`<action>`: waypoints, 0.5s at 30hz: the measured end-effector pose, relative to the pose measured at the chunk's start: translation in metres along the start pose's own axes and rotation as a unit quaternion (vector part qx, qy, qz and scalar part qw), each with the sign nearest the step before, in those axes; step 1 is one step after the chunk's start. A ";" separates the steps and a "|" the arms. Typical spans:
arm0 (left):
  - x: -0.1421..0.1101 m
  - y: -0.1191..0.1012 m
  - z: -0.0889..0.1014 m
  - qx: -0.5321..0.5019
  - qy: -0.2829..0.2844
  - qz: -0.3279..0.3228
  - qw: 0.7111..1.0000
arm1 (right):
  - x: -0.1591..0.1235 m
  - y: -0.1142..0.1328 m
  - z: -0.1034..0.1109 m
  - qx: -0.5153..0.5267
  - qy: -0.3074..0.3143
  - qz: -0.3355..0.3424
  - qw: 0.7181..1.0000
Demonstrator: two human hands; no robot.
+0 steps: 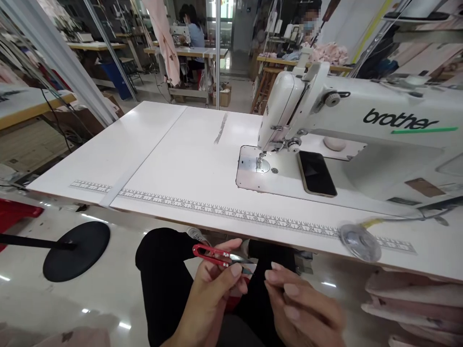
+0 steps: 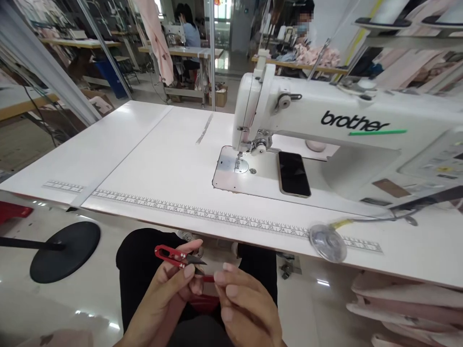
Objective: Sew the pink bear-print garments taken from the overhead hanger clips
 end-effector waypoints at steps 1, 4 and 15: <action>-0.001 0.001 0.000 -0.002 -0.003 0.002 1.000 | -0.003 0.003 0.001 -0.008 -0.010 0.016 1.000; -0.002 0.002 -0.001 -0.003 0.000 0.010 1.000 | -0.004 0.013 -0.002 -0.047 0.011 0.060 0.997; -0.003 0.004 0.000 0.003 0.005 0.021 1.000 | 0.026 0.034 -0.011 -0.131 0.139 0.120 0.974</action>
Point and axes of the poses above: each hand's wrist, its own x-axis towards the middle knuckle, its own z-axis out of the back of the hand, y = z × x, the point moved 7 cm from there along x, towards the middle knuckle, and after that the axes turned 1 degree about x, right-handed, at the moved point
